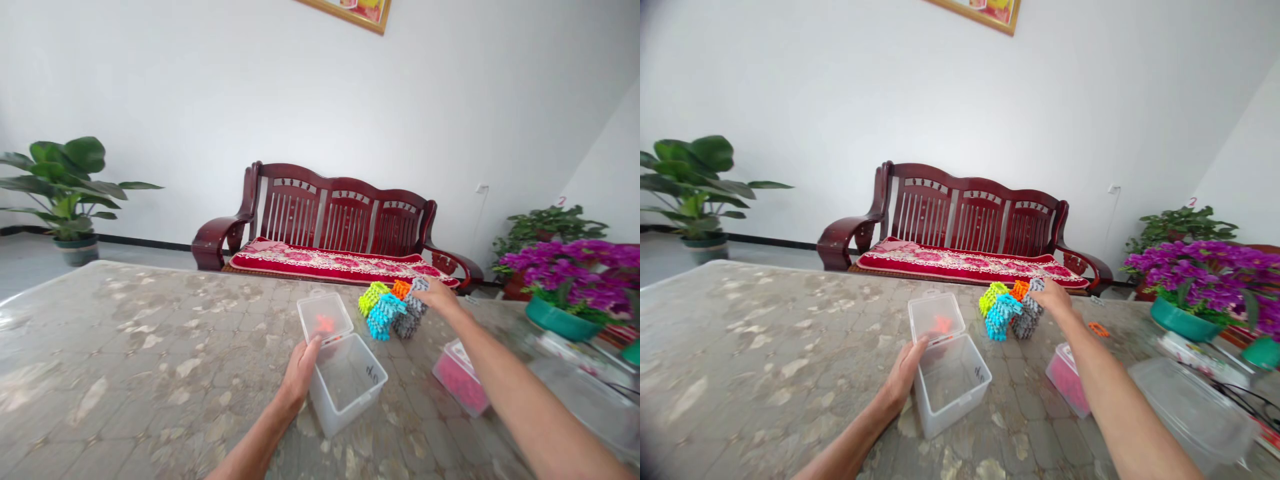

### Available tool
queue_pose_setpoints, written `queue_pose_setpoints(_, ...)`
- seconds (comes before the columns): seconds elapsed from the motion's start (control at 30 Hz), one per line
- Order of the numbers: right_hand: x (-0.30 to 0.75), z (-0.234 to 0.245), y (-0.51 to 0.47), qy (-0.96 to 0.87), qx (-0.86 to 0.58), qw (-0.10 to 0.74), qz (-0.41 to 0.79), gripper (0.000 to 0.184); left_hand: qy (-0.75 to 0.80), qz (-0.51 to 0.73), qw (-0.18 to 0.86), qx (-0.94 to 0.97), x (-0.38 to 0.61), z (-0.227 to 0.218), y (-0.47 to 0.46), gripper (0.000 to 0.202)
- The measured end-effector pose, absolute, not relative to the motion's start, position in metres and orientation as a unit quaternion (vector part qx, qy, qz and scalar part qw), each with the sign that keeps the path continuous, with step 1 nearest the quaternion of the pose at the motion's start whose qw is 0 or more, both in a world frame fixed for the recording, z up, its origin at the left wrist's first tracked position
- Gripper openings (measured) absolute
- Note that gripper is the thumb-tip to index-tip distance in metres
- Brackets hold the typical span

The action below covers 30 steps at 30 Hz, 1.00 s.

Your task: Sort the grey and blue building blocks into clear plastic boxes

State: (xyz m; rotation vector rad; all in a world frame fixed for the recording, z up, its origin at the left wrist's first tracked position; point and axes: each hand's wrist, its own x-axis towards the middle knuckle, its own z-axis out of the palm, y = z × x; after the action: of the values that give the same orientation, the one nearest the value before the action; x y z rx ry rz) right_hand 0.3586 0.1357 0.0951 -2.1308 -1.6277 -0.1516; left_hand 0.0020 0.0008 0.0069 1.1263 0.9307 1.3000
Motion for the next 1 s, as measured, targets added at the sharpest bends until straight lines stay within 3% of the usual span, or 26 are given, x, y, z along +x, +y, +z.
queue_pose_setpoints(0.17,0.324,0.122,0.103,-0.608,-0.728,0.317,0.021,0.057,0.394,0.543,0.561,0.485,0.002,0.001,0.004,0.044)
queue_pose_setpoints(0.23,0.298,0.129,0.08,-0.644,-0.655,0.378,0.116,0.063,0.389,0.546,0.562,0.485,0.002,-0.002,0.005,0.044)
queue_pose_setpoints(0.3,0.267,0.132,0.054,-0.676,-0.588,0.386,0.219,0.065,0.384,0.55,0.562,0.484,0.002,-0.004,0.006,0.044)
queue_pose_setpoints(0.5,0.193,0.108,0.004,-0.775,-0.478,0.235,0.341,0.061,0.357,0.549,0.558,0.51,0.002,-0.007,0.008,0.048)
queue_pose_setpoints(0.63,0.169,0.086,0.006,-0.809,-0.467,0.137,0.33,0.051,0.363,0.558,0.527,0.528,0.001,-0.009,0.011,0.046)
queue_pose_setpoints(0.83,0.158,0.079,0.004,-0.834,-0.496,0.101,0.217,0.055,0.375,0.561,0.502,0.54,0.002,-0.011,0.014,0.043)
queue_pose_setpoints(1.0,0.16,0.073,-0.002,-0.836,-0.494,0.108,0.212,0.056,0.368,0.554,0.501,0.554,0.002,-0.012,0.013,0.045)
